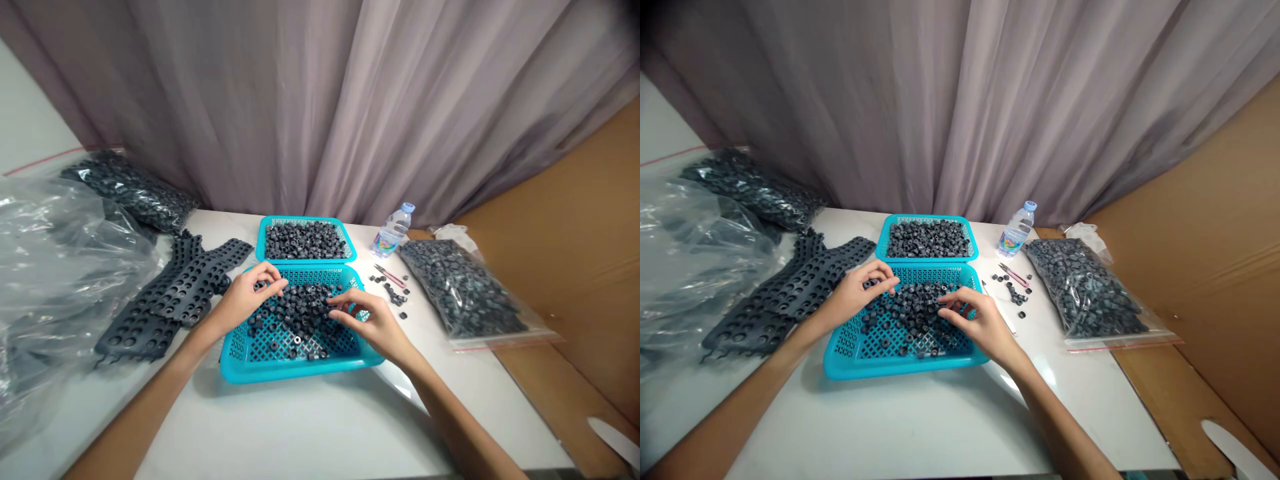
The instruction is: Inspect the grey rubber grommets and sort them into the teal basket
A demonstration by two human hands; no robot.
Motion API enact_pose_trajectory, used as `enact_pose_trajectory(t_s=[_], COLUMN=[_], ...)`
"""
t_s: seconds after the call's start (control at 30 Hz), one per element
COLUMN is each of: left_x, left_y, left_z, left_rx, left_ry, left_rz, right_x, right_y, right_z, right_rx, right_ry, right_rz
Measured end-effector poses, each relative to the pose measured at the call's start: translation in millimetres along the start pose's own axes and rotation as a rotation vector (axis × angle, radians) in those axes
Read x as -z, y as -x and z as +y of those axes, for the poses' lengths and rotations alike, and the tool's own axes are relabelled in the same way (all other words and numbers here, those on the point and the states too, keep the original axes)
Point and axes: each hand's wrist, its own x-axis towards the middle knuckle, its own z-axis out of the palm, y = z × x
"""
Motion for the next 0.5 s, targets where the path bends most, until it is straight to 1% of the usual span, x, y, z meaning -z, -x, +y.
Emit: enact_pose_trajectory(t_s=[0.13,0.27,0.37,0.5], left_x=[0.4,1.3,2.2,2.6], left_y=[0.7,2.6,3.4,3.6], left_z=[-2.1,-0.8,2.0,2.2], left_rx=[0.002,0.025,0.041,0.03], left_ry=[-0.003,0.051,0.096,0.07], left_rz=[0.006,0.016,-0.011,-0.025], right_x=[-1.3,-0.8,0.2,0.9], right_y=[-0.9,-3.3,-4.6,-5.4], right_z=[-0.9,4.3,7.4,2.9], right_rx=[0.032,-0.03,-0.06,-0.006], right_ry=[-0.021,-0.034,-0.034,0.018], right_rz=[-0.006,-0.015,-0.02,-0.012])
